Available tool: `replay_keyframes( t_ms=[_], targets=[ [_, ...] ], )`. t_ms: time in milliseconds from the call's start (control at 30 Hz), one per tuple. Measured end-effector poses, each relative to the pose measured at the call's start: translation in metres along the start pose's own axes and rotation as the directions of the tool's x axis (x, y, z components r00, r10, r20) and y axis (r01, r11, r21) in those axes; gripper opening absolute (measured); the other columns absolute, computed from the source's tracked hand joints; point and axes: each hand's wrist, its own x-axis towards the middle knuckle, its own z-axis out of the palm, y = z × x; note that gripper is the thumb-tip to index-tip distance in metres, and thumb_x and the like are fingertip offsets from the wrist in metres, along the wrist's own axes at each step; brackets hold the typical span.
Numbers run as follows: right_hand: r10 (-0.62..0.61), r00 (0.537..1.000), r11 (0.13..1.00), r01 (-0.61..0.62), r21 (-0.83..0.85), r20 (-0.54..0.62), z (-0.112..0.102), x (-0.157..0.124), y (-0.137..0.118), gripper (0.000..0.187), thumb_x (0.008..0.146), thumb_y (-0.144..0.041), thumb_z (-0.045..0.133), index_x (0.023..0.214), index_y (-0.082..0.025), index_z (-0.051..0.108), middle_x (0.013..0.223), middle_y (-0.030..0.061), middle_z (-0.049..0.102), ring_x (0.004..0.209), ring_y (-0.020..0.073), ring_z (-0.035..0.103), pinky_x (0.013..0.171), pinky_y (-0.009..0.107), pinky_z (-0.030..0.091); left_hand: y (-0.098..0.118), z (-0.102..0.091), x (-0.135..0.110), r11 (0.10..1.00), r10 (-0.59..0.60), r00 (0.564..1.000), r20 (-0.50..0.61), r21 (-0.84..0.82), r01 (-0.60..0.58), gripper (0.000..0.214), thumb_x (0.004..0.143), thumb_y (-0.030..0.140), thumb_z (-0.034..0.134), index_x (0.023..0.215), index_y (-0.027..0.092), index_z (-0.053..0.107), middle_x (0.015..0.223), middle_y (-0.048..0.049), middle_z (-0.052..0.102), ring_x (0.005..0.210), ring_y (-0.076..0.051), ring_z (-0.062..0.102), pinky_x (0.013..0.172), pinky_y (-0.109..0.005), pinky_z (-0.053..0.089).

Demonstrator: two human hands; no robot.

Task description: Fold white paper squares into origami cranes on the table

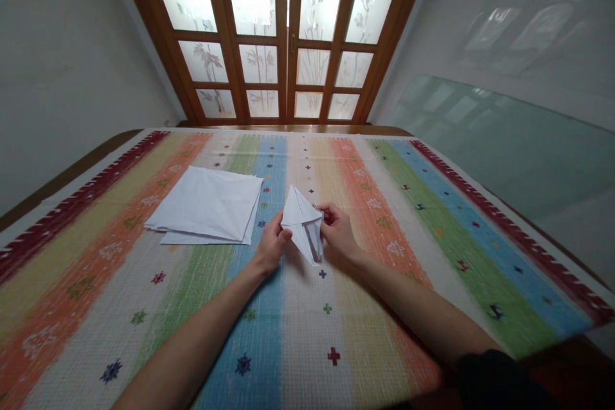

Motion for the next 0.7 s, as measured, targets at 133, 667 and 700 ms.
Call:
replay_keyframes(
  t_ms=[133, 667, 700],
  targets=[
    [0.104, 0.993, 0.989, -0.11, 0.102, 0.06, 0.003, -0.004, 0.001, 0.029, 0.076, -0.038, 0.066, 0.099, -0.022, 0.059, 0.054, -0.008, 0.049, 0.044, 0.01, 0.044, 0.042, 0.02, 0.033, -0.005, 0.008, -0.003, 0.986, -0.139, 0.988, -0.063, -0.099, 0.133, 0.055, 0.078, 0.048, 0.062, 0.121, 0.015, 0.053, 0.085, -0.0041, 0.067, 0.071, -0.018, 0.062, 0.065, -0.028, 0.051],
    [0.321, 0.924, 0.809, -0.382, 0.447, 0.209, 0.003, 0.001, 0.006, 0.02, 0.065, -0.033, 0.069, 0.078, -0.019, 0.065, 0.065, -0.0003, 0.062, 0.059, 0.014, 0.055, 0.053, 0.024, 0.043, -0.008, -0.001, -0.001, 0.997, -0.011, 0.999, -0.03, -0.07, 0.009, 0.029, 0.079, 0.028, 0.046, 0.072, 0.017, 0.073, 0.081, -0.0036, 0.066, 0.076, -0.017, 0.059, 0.072, -0.029, 0.047],
    [0.337, 0.913, 0.791, -0.408, 0.455, 0.231, 0.003, 0.001, 0.005, 0.021, 0.067, -0.037, 0.067, 0.075, -0.018, 0.064, 0.064, 0.0005, 0.062, 0.058, 0.0145, 0.055, 0.052, 0.025, 0.043, -0.008, -0.002, -0.001, 0.999, 0.0, 0.999, -0.044, -0.048, -0.002, 0.031, 0.08, 0.031, 0.046, 0.07, 0.017, 0.072, 0.079, -0.0035, 0.065, 0.076, -0.017, 0.059, 0.072, -0.029, 0.046]
  ],
)
